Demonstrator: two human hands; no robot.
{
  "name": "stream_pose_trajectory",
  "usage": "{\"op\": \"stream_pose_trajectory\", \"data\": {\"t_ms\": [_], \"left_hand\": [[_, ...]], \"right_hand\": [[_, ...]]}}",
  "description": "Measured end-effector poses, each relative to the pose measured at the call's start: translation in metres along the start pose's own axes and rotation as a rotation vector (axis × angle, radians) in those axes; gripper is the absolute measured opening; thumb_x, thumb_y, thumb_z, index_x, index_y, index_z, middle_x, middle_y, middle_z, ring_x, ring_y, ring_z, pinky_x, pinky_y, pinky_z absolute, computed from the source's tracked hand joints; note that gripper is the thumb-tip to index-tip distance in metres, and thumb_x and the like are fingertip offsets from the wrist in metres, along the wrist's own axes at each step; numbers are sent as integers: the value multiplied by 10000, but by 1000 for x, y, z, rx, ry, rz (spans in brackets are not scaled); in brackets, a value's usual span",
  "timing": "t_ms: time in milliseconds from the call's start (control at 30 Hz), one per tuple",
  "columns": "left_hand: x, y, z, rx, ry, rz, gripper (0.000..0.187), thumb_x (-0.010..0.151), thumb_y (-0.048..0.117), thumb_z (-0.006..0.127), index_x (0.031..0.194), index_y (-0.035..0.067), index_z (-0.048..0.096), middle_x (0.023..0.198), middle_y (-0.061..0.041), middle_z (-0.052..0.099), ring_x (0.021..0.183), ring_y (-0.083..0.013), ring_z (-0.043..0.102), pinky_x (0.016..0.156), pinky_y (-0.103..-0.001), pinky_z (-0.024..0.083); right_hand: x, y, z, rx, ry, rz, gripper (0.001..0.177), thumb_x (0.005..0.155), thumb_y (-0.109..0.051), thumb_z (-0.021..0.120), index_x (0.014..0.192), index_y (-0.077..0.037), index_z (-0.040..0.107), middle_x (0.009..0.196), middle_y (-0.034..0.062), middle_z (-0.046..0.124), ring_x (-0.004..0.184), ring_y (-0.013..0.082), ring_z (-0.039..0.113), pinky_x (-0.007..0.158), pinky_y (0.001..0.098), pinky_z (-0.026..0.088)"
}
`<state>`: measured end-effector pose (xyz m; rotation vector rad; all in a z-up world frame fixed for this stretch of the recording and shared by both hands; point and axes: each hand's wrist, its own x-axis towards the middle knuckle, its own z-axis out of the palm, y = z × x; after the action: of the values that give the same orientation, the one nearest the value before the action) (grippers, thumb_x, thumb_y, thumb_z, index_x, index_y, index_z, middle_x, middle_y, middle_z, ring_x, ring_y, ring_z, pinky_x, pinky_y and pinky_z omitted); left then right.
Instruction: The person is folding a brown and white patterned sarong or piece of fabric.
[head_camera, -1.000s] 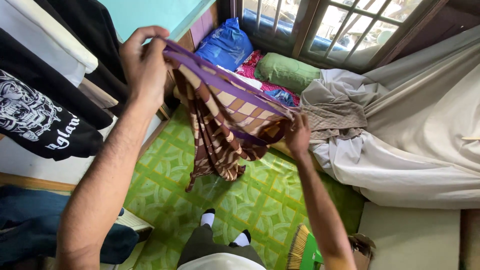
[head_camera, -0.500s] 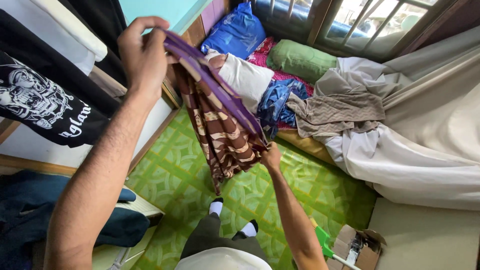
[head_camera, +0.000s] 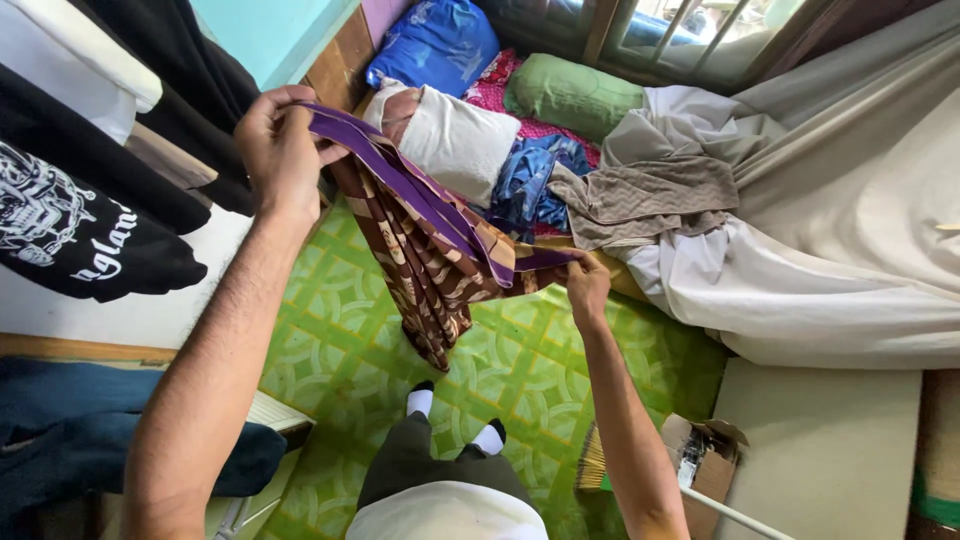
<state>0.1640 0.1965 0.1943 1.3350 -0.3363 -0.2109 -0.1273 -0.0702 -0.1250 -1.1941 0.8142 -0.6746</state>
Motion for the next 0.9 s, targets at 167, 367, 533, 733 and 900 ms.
{"op": "stream_pose_trajectory", "data": {"t_ms": [167,367,533,733,900], "left_hand": [[6,6,2,-25,53,50,125,1008,26,533,1097,45,619,1012,-75,663,853,-179,743,702,-393,718],[1,-7,19,-34,65,39,135,1010,41,516,1117,36,599,1051,-76,660,904,-197,760,743,-409,678],[-6,-8,36,-105,41,20,122,1016,19,513,1108,19,593,1038,-125,688,907,-226,762,761,-425,678],[-12,-1,41,-106,11,33,121,1003,-1,511,1096,10,587,1028,-116,681,915,-235,765,756,-438,679],[-10,-3,41,-116,67,56,120,1008,-7,527,1090,6,614,1046,-110,673,936,-193,735,768,-432,679]], "right_hand": [[-20,2,-23,-222,140,75,206,989,-24,561,1094,-33,739,917,99,750,725,182,751,650,315,609],[-45,6,-15,-682,39,-427,277,864,55,613,1061,-65,767,987,134,778,895,240,761,773,335,594],[-71,-30,42,-665,-179,-599,412,846,86,626,1219,-80,674,1102,147,753,993,285,750,811,354,610],[-100,-40,83,-536,-311,-455,448,900,33,625,1326,-96,573,1111,138,745,952,270,753,755,362,612],[-107,-27,81,-678,-384,-551,198,891,-11,633,1075,-79,663,1048,134,744,877,281,740,735,374,606]]}}
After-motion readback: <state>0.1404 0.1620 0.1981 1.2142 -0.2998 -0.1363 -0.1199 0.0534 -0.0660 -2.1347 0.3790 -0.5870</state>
